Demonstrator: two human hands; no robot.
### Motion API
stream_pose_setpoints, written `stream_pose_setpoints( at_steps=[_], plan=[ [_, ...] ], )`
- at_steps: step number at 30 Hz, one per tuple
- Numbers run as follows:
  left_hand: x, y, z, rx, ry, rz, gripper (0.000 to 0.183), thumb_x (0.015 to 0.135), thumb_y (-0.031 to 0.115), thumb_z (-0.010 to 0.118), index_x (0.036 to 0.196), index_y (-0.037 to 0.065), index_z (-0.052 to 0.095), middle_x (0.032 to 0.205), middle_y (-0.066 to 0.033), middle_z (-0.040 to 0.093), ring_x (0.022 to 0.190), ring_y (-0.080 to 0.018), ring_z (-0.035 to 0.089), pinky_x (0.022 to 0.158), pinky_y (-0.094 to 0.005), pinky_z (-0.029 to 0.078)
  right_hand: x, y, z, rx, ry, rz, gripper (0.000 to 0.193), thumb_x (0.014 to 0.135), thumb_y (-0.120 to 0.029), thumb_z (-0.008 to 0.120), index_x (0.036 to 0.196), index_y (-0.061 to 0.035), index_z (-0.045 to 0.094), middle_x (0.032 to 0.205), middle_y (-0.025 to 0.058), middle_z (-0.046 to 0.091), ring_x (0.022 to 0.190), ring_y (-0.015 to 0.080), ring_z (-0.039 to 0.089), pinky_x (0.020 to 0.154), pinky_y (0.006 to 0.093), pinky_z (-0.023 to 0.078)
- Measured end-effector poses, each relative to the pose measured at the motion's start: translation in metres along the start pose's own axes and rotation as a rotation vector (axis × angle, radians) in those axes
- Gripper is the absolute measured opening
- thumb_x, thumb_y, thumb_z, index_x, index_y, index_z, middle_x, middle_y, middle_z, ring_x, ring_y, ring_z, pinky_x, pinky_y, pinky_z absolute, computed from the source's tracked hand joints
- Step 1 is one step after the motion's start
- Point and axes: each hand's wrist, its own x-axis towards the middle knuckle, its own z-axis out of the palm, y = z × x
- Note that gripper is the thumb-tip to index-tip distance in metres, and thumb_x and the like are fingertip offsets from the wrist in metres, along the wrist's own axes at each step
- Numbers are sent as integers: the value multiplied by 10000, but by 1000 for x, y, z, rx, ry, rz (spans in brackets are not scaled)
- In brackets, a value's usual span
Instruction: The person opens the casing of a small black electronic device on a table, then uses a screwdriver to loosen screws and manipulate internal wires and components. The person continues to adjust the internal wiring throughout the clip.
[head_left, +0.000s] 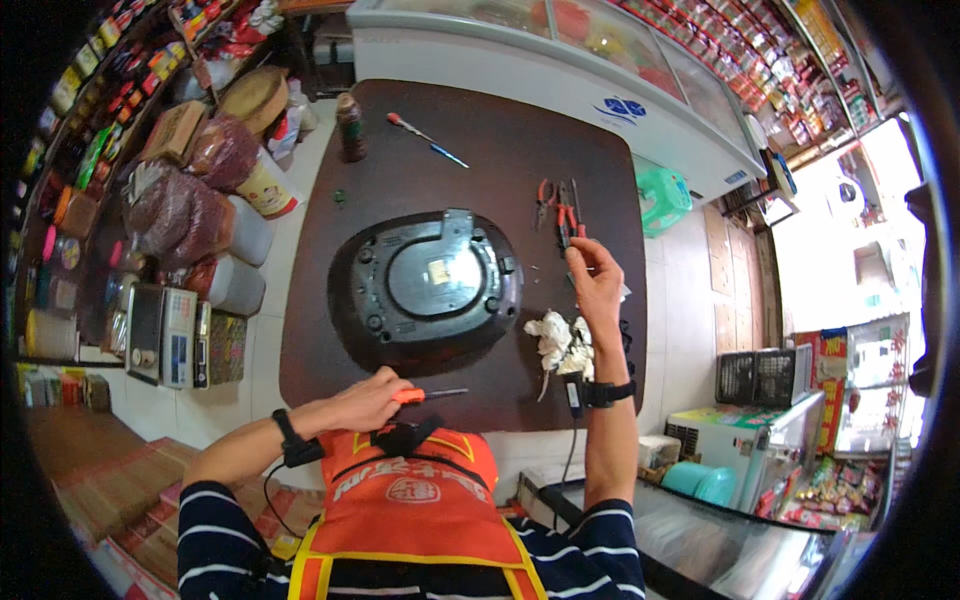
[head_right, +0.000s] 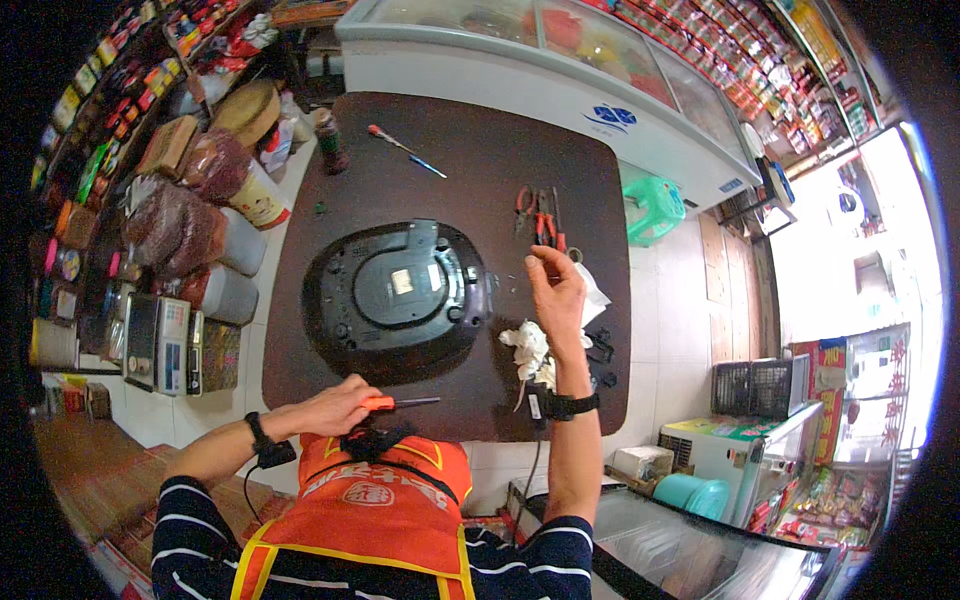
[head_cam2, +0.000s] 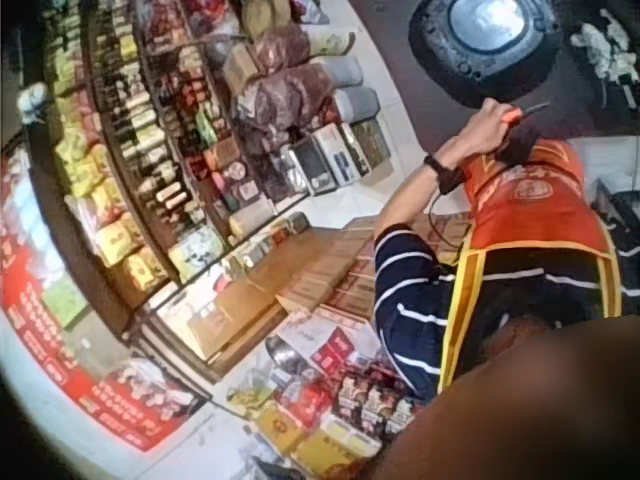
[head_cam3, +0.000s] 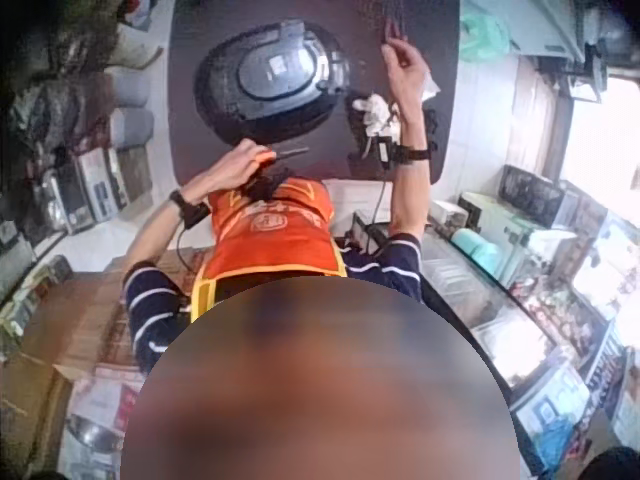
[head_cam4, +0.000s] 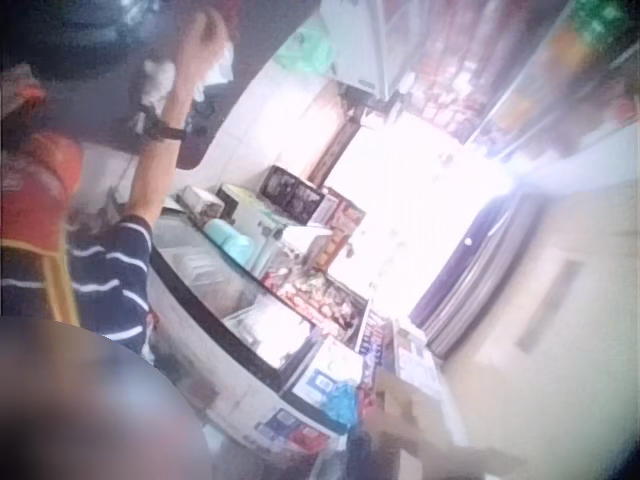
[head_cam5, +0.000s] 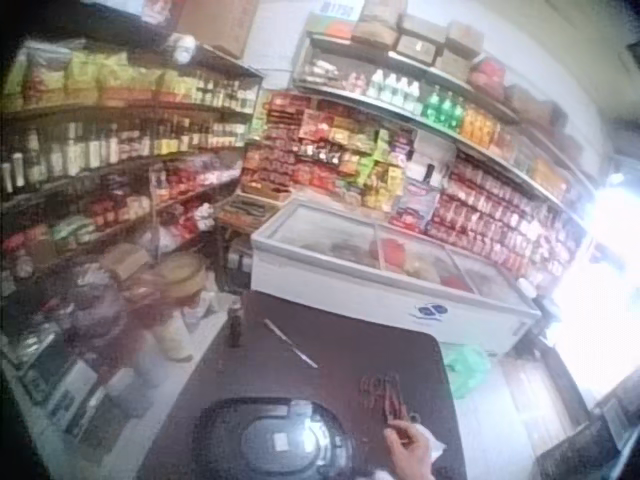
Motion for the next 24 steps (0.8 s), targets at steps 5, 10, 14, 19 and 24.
stream_pose_setpoints(
  at_steps=[5,10,14,19,24],
  plan=[
    [-2,-29,23,45,-76,-44,394,1101,156,571,1484,72,536,1350,-264,561,1152,-491,669,972,-547,580,-16,-30,32,-109,-75,-39,247,1020,-150,810,1234,-27,800,965,36,772,847,102,679,779,290,562],
    [-7,-58,26,129,-40,-98,389,1059,121,595,1443,72,557,1351,-260,579,1219,-483,652,985,-557,580,-55,-16,53,-76,-91,-31,220,994,-104,808,1198,-23,807,966,58,769,826,120,686,764,304,566],
    [-6,-89,35,361,-37,-80,417,1022,109,620,1433,56,570,1398,-256,594,1278,-462,642,1014,-563,578,-88,-2,61,-138,-110,39,259,973,-107,830,1215,-20,797,998,76,772,843,155,698,784,323,575],
    [-5,-106,46,485,166,12,390,997,155,691,1371,53,649,1329,-218,674,1241,-458,669,963,-570,590,-122,10,65,-260,-120,22,485,957,-151,850,1402,-39,691,1304,174,664,1129,274,672,970,397,559],
    [-38,-114,-22,184,453,-234,183,987,191,674,1005,32,763,1025,-233,760,1014,-458,743,883,-564,592,-167,34,89,-112,-31,239,893,1017,-308,812,1687,23,322,1600,281,410,1489,408,449,1198,483,441]
  ],
)
